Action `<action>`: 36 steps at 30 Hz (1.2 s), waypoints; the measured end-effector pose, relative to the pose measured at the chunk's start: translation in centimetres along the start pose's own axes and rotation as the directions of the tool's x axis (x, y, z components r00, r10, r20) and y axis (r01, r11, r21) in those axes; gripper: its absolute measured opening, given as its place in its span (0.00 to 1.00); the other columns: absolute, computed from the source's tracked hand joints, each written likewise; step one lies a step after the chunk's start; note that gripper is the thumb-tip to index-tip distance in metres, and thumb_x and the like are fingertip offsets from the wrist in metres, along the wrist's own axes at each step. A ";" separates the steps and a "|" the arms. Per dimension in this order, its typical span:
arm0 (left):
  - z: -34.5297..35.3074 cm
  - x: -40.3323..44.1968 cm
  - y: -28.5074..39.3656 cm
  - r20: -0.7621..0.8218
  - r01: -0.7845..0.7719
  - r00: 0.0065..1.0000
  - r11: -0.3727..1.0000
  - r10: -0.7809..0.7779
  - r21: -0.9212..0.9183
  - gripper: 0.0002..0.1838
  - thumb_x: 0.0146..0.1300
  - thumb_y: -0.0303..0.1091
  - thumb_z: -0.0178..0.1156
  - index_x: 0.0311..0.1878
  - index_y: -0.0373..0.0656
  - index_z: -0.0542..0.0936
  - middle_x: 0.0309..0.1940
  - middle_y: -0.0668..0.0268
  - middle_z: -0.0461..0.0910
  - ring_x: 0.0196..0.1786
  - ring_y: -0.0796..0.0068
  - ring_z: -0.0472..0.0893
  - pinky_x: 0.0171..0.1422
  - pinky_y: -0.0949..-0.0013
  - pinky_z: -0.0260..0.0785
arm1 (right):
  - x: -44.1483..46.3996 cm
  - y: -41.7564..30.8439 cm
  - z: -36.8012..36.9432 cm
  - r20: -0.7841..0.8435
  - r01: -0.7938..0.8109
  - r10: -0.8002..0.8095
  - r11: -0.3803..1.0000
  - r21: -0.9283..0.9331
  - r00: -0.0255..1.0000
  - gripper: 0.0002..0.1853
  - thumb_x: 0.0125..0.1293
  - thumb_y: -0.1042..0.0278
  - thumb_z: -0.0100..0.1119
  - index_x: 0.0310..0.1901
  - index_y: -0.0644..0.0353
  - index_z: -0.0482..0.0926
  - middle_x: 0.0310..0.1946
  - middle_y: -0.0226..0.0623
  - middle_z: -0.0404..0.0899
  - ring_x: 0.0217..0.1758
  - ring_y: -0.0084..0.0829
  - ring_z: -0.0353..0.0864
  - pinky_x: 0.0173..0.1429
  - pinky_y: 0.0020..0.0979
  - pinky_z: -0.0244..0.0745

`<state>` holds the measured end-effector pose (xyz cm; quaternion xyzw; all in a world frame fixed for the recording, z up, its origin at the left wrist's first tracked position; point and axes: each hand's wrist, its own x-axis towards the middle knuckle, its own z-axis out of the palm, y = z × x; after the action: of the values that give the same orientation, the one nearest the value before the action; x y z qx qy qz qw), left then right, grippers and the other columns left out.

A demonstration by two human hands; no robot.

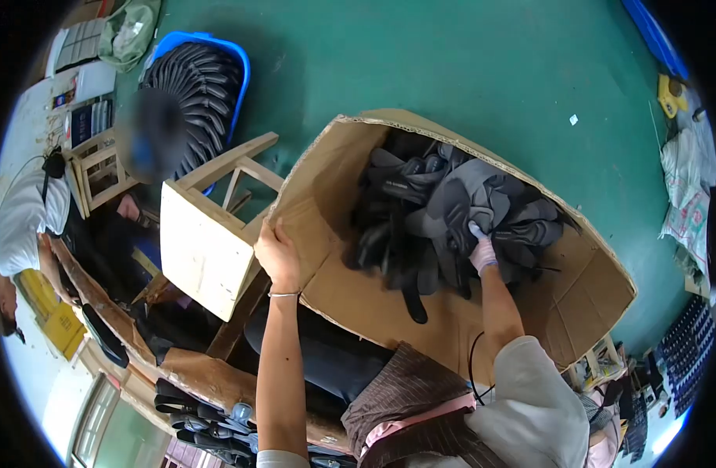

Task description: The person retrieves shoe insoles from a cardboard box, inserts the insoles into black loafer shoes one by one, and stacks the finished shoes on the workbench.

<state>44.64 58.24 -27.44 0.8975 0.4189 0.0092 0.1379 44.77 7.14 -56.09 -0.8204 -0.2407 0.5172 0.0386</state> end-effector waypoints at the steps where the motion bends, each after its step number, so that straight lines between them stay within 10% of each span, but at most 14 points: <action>1: 0.3 -0.2 -0.4 0.004 -0.001 1.000 1.000 0.001 0.000 0.15 0.70 0.36 0.59 0.47 0.32 0.82 0.23 0.45 0.80 0.27 0.43 0.81 0.33 0.50 0.74 | 0.3 -1.2 -0.2 -0.030 -0.040 0.054 0.941 0.336 0.998 0.22 0.72 0.58 0.51 0.64 0.55 0.77 0.61 0.30 0.80 0.72 0.28 0.67 0.80 0.46 0.52; 4: 1.0 -0.3 -1.2 -0.059 -0.038 0.997 0.990 0.047 0.137 0.14 0.69 0.36 0.59 0.46 0.33 0.82 0.24 0.45 0.81 0.28 0.42 0.81 0.33 0.50 0.75 | 1.6 -4.6 -1.6 -0.009 -0.036 0.228 0.194 0.980 0.974 0.23 0.66 0.60 0.62 0.61 0.56 0.79 0.59 0.32 0.81 0.66 0.32 0.73 0.75 0.42 0.61; 7: 0.3 -0.3 -0.3 0.043 0.084 0.995 0.995 -0.086 0.052 0.12 0.69 0.34 0.59 0.46 0.33 0.81 0.30 0.43 0.82 0.34 0.39 0.82 0.38 0.49 0.75 | 2.3 -4.7 -3.4 0.144 0.134 0.313 -0.715 0.686 0.939 0.25 0.59 0.62 0.72 0.58 0.57 0.80 0.58 0.34 0.82 0.60 0.35 0.79 0.70 0.38 0.71; 12: 0.2 -0.6 -0.4 0.100 0.129 0.986 0.991 -0.132 0.030 0.12 0.68 0.32 0.59 0.47 0.33 0.81 0.33 0.41 0.82 0.37 0.38 0.82 0.42 0.49 0.75 | 4.5 -5.3 -4.3 -0.102 0.267 0.481 -0.289 0.919 0.871 0.22 0.58 0.65 0.72 0.54 0.58 0.82 0.57 0.33 0.83 0.59 0.35 0.80 0.66 0.38 0.75; 16: -0.4 -1.1 -0.2 0.113 0.132 0.984 0.991 -0.134 0.027 0.13 0.68 0.33 0.60 0.47 0.33 0.81 0.33 0.41 0.82 0.37 0.38 0.82 0.42 0.49 0.75 | 2.9 -7.8 -8.8 0.055 0.253 0.700 -0.329 0.910 0.713 0.22 0.56 0.67 0.72 0.54 0.60 0.82 0.55 0.33 0.83 0.58 0.36 0.81 0.62 0.39 0.79; 20: 0.5 -2.2 -0.8 0.072 0.126 0.989 0.991 -0.129 0.047 0.14 0.69 0.36 0.59 0.48 0.34 0.82 0.33 0.42 0.83 0.37 0.39 0.83 0.42 0.48 0.76 | 0.3 -8.0 -11.5 0.105 0.165 0.575 -0.398 0.902 0.811 0.23 0.56 0.69 0.72 0.55 0.61 0.81 0.55 0.36 0.83 0.57 0.38 0.82 0.61 0.41 0.80; 23: 0.9 -3.3 -0.5 0.103 0.104 0.989 0.993 -0.110 0.060 0.16 0.70 0.40 0.58 0.50 0.38 0.82 0.31 0.44 0.83 0.35 0.42 0.84 0.40 0.49 0.77 | -2.9 -9.2 -13.2 0.121 0.107 0.273 -0.693 0.713 0.955 0.24 0.56 0.71 0.71 0.56 0.61 0.80 0.54 0.39 0.83 0.57 0.40 0.82 0.63 0.41 0.79; 36: -3.4 -12.1 5.3 0.394 0.048 0.919 0.989 0.010 -0.136 0.27 0.73 0.43 0.55 0.71 0.44 0.65 0.44 0.44 0.83 0.45 0.42 0.84 0.50 0.49 0.77 | -21.5 -12.3 -18.1 -0.038 0.139 0.167 -0.649 0.748 0.985 0.29 0.54 0.74 0.70 0.60 0.63 0.76 0.56 0.41 0.82 0.60 0.42 0.81 0.70 0.43 0.74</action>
<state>40.30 46.70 -21.60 0.8647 0.3896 -0.1424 0.2833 48.61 12.00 -26.01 -0.3491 0.3880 0.3623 0.7722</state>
